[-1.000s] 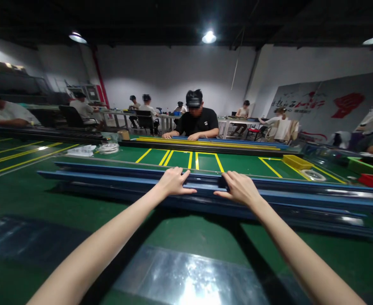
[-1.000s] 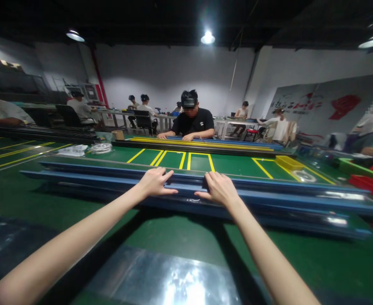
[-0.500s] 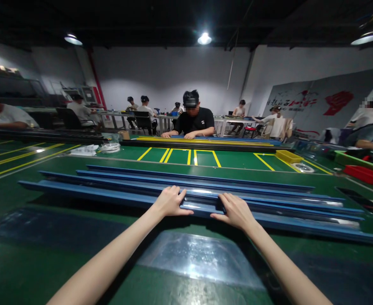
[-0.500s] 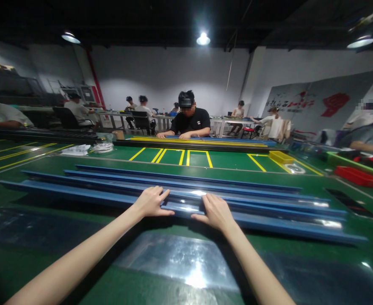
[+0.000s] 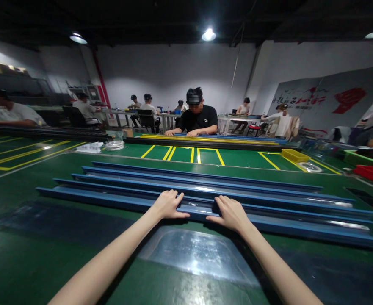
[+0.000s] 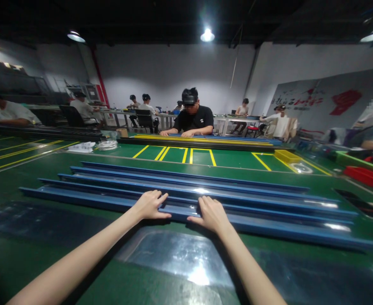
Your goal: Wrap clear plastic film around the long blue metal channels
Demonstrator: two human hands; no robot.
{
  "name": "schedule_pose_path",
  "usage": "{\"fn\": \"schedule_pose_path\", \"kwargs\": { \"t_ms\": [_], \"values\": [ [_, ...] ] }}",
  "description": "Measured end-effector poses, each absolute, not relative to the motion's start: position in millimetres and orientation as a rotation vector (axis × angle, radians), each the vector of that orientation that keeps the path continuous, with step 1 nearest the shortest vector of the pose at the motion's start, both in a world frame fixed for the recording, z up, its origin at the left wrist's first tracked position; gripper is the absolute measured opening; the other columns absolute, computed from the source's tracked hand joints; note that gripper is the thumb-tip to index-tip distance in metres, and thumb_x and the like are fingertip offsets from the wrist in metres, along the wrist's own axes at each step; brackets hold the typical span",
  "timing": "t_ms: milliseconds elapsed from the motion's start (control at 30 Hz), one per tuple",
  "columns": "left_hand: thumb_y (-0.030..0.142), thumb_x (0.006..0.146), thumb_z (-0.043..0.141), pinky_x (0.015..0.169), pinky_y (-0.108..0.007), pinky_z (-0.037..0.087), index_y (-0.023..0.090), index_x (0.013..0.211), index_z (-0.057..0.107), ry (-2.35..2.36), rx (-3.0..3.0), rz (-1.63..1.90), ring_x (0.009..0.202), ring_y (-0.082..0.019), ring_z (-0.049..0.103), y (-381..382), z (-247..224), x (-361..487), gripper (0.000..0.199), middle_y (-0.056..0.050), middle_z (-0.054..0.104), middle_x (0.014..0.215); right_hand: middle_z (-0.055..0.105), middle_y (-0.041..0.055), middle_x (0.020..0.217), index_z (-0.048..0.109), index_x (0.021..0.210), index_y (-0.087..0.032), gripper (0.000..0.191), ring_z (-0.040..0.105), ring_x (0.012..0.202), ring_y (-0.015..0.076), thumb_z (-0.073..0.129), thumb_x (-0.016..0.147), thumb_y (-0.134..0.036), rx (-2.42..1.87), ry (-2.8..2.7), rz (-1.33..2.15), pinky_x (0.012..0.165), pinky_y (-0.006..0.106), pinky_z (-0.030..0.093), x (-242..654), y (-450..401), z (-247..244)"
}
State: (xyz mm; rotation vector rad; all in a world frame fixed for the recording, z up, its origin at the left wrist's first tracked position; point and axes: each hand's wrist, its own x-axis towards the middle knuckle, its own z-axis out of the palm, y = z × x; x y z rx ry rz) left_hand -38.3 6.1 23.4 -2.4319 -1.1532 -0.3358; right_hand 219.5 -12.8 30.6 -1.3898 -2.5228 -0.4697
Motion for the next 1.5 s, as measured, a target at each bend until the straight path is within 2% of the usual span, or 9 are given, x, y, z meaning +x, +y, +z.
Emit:
{"fn": "schedule_pose_path", "kwargs": {
  "t_ms": [300, 500, 633, 833, 967, 1067, 1167, 1333, 1500],
  "values": [
    [0.072, 0.069, 0.037, 0.064, -0.032, 0.046, 0.009, 0.102, 0.06, -1.14, -2.418, -0.338, 0.072, -0.023, 0.059, 12.3, 18.8, -52.1, 0.075, -0.013, 0.063, 0.078, 0.061, 0.0128, 0.092, 0.056, 0.099, -0.012, 0.063, 0.056, 0.083, 0.0246, 0.041, 0.072, -0.067, -1.436, -2.494, -0.352, 0.07, 0.034, 0.04, 204.8, -11.5, 27.3],
    [0.07, 0.072, 0.034, 0.065, -0.032, 0.046, 0.01, 0.102, 0.059, -1.094, -2.423, -0.321, 0.072, -0.022, 0.059, 14.6, 20.9, -74.3, 0.072, -0.012, 0.062, 0.077, 0.056, 0.0111, 0.114, 0.046, 0.121, -0.019, 0.06, 0.05, 0.104, 0.0237, 0.042, 0.076, -0.059, -1.35, -2.454, -0.158, 0.091, 0.042, 0.032, 223.9, -12.4, 30.2],
    [0.067, 0.074, 0.033, 0.067, -0.033, 0.047, 0.01, 0.103, 0.06, -1.055, -2.421, -0.317, 0.075, -0.023, 0.059, 16.4, 22.2, -101.9, 0.069, -0.013, 0.063, 0.08, 0.059, 0.0084, 0.109, 0.052, 0.113, -0.02, 0.04, 0.052, 0.1, 0.0196, 0.034, 0.086, -0.043, -1.441, -2.338, -0.202, 0.089, 0.038, 0.035, 262.8, -18.7, 31.5],
    [0.06, 0.079, 0.031, 0.071, -0.033, 0.047, 0.011, 0.105, 0.059, -1.077, -2.425, -0.276, 0.081, -0.023, 0.059, 18.0, 23.9, -135.5, 0.062, -0.014, 0.063, 0.088, 0.063, 0.0095, 0.096, 0.059, 0.101, -0.017, 0.038, 0.056, 0.09, 0.0199, 0.035, 0.085, -0.043, -1.613, -2.264, -0.388, 0.081, 0.032, 0.04, 326.0, -24.3, 18.4],
    [0.058, 0.082, 0.03, 0.075, -0.033, 0.046, 0.015, 0.108, 0.058, -1.181, -2.456, -0.24, 0.088, -0.022, 0.058, 16.7, 25.6, -139.2, 0.058, -0.012, 0.062, 0.099, 0.061, 0.0119, 0.091, 0.058, 0.096, -0.012, 0.036, 0.054, 0.086, 0.0217, 0.032, 0.086, -0.035, -1.686, -2.251, -0.535, 0.077, 0.033, 0.038, 336.3, -19.8, 10.6],
    [0.053, 0.085, 0.028, 0.081, -0.034, 0.043, 0.017, 0.111, 0.056, -1.284, -2.44, -0.319, 0.095, -0.022, 0.056, 15.0, 29.3, -126.5, 0.053, -0.01, 0.06, 0.107, 0.059, 0.01, 0.08, 0.056, 0.085, -0.013, 0.027, 0.052, 0.079, 0.0209, 0.032, 0.083, -0.025, -1.738, -2.268, -0.57, 0.071, 0.032, 0.035, 329.2, -15.7, 12.6],
    [0.045, 0.088, 0.027, 0.082, -0.033, 0.042, 0.016, 0.115, 0.052, -1.305, -2.469, -0.438, 0.098, -0.021, 0.054, 12.3, 35.8, -95.3, 0.046, -0.009, 0.059, 0.108, 0.056, 0.0075, 0.074, 0.053, 0.078, -0.016, 0.02, 0.049, 0.074, 0.02, 0.034, 0.079, -0.022, -1.75, -2.265, -0.565, 0.068, 0.031, 0.032, 315.0, -14.8, 17.3],
    [0.034, 0.088, 0.033, 0.077, -0.032, 0.042, 0.015, 0.109, 0.054, -1.147, -2.639, -0.504, 0.091, -0.02, 0.055, 1.5, 43.7, -13.7, 0.035, -0.009, 0.06, 0.102, 0.056, 0.0088, 0.077, 0.053, 0.075, -0.017, 0.02, 0.047, 0.076, 0.0206, 0.034, 0.079, -0.022, -1.749, -2.211, -0.505, 0.069, 0.031, 0.03, 265.5, -18.2, 22.0],
    [0.026, 0.087, 0.034, 0.071, -0.036, 0.041, 0.015, 0.103, 0.056, -1.351, -2.563, -0.5, 0.086, -0.022, 0.054, -7.3, 31.7, 44.2, 0.03, -0.01, 0.06, 0.093, 0.057, 0.0097, 0.08, 0.054, 0.078, -0.016, 0.02, 0.048, 0.08, 0.0218, 0.035, 0.08, -0.022, -1.75, -2.177, -0.438, 0.072, 0.033, 0.03, 208.1, -17.5, 22.3]
  ]
}}
